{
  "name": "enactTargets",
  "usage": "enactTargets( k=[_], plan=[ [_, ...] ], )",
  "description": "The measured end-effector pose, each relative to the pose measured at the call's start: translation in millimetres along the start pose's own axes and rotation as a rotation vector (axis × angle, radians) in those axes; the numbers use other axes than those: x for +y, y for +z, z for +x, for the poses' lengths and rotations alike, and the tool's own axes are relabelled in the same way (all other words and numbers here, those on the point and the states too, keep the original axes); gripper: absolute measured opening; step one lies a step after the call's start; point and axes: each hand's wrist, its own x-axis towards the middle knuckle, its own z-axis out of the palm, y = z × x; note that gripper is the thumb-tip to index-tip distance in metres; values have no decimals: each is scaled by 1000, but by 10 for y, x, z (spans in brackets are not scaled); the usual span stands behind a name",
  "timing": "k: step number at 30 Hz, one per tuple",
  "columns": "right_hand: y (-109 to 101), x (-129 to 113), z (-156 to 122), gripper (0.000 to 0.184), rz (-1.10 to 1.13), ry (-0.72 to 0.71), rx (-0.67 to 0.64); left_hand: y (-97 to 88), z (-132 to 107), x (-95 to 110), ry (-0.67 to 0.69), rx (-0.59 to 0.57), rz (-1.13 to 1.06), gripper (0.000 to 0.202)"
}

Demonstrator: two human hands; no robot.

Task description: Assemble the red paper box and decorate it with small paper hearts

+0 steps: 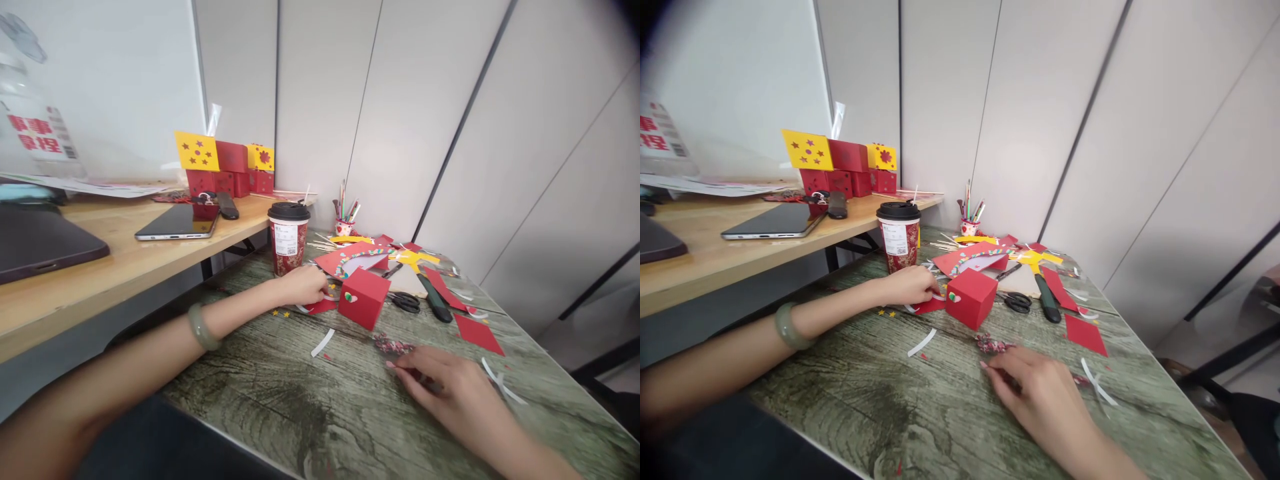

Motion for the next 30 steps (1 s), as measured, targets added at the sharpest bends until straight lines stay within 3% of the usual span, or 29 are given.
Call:
enactTargets(
  k=[6, 11, 16, 26, 29, 30],
  plan=[
    [9, -10, 2, 19, -124, -85, 23, 6, -1, -29, 29, 13, 10, 28],
    [25, -16, -9, 20, -169, -133, 36, -46, 48, -5, -69, 162, 23, 21],
    [13, -53, -21, 26, -130, -132, 40, -247, 143, 80, -114, 326, -69, 27],
    [-61, -111, -4, 25, -43, -69, 19, -465, 285, 266, -76, 647, -421, 25],
    [-92, -53, 21, 25, 9, -34, 62, -508, 260, 405, 2, 750, -741, 18],
    [-106, -35, 26, 25, 22, -24, 88, -523, 237, 472, 56, 728, -896, 17]
  ],
)
